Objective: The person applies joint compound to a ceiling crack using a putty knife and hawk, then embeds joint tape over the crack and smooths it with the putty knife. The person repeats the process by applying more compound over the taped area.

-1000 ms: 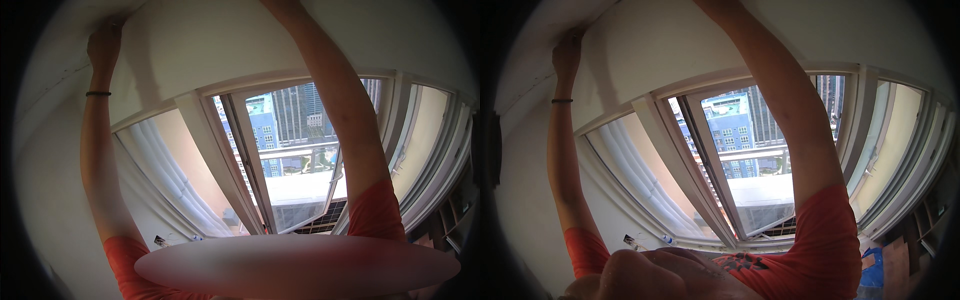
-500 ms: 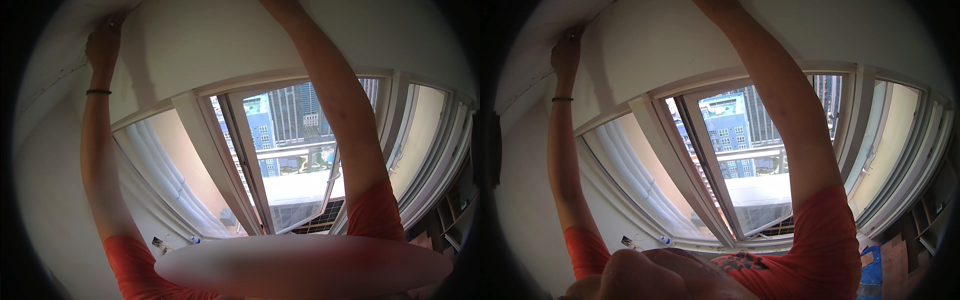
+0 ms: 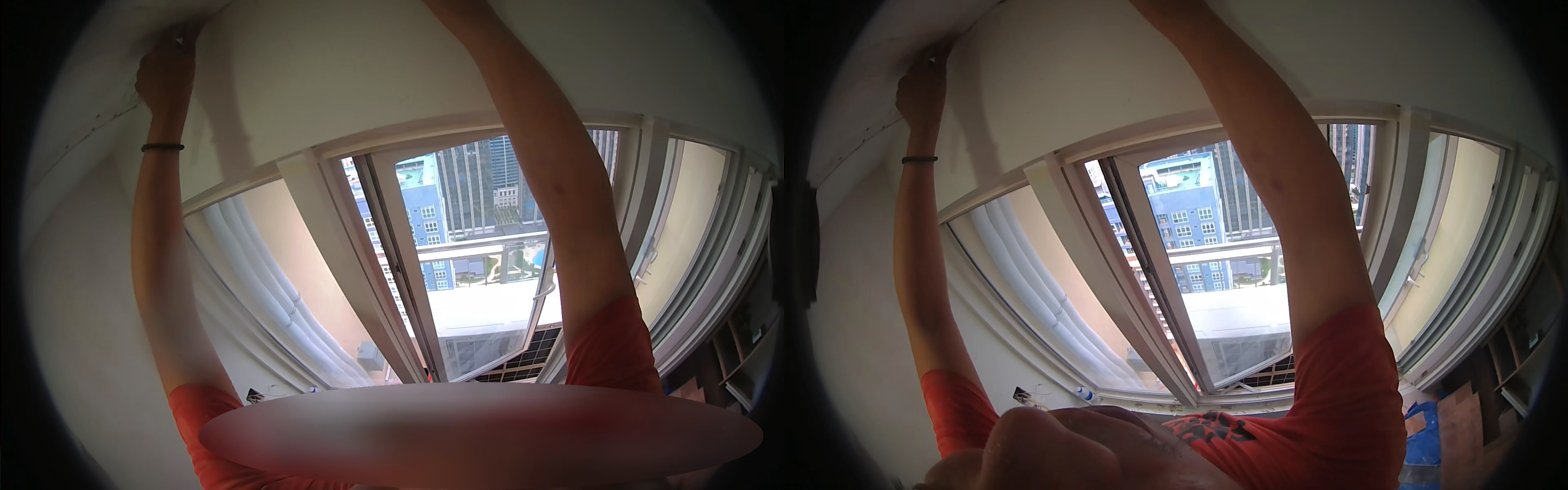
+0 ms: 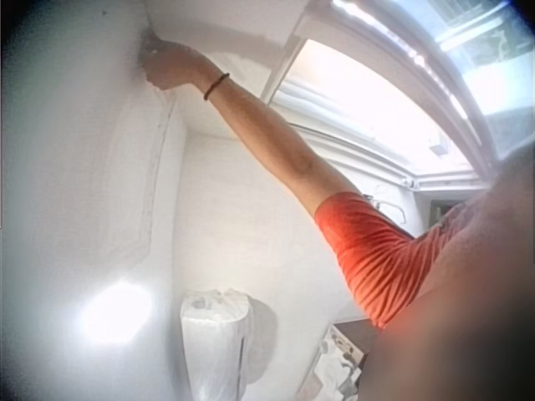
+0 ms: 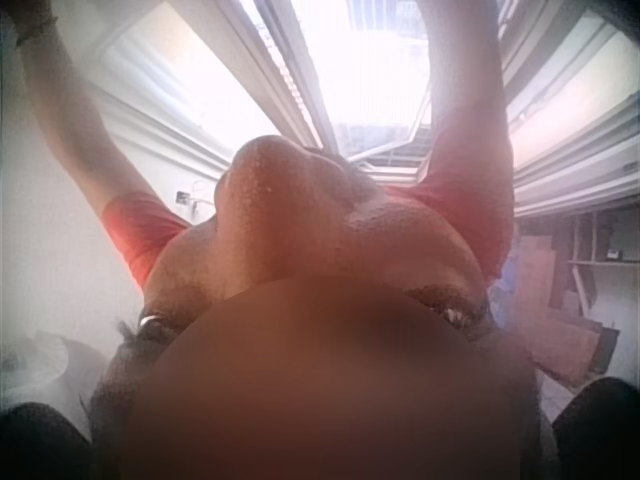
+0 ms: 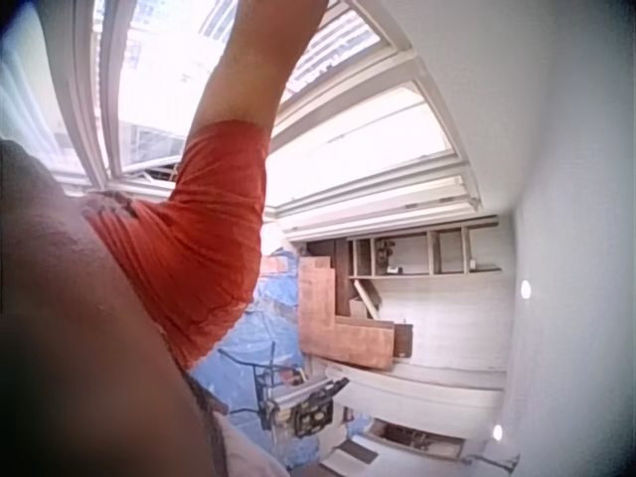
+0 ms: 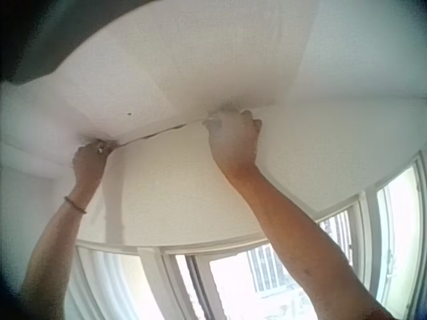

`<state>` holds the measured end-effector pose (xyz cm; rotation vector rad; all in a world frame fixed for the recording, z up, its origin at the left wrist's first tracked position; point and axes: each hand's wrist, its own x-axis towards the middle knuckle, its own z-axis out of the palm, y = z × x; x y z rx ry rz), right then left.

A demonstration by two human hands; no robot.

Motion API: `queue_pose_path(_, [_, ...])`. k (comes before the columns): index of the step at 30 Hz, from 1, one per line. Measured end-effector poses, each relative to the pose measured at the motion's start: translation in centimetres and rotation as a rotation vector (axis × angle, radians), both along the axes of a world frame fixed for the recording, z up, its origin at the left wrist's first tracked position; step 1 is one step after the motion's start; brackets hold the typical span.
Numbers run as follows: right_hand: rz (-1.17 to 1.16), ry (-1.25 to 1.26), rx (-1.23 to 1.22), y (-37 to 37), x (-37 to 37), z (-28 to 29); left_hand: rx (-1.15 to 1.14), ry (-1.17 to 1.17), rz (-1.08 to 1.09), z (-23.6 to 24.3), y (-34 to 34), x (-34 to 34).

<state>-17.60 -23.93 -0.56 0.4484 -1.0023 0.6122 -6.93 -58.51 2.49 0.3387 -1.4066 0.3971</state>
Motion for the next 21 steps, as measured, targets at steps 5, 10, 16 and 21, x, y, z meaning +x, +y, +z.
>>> queue_pose_path(5, [-0.111,-0.001,-0.016,0.1,0.2,0.3,0.057,0.033,-0.031,0.0,0.1,0.0])
queue_pose_path(10, [-0.186,-0.068,-0.125,-0.3,0.3,0.9,0.166,-0.029,-0.032,0.2,0.8,1.0])
queue_pose_path(16, [-0.081,0.118,-0.011,-1.2,0.7,-0.7,0.217,-0.053,-0.041,1.4,-1.1,-0.4])
queue_pose_path(21, [-0.19,0.351,0.209,-4.8,-0.1,-1.8,0.218,-0.114,0.079,1.2,-1.4,1.2])
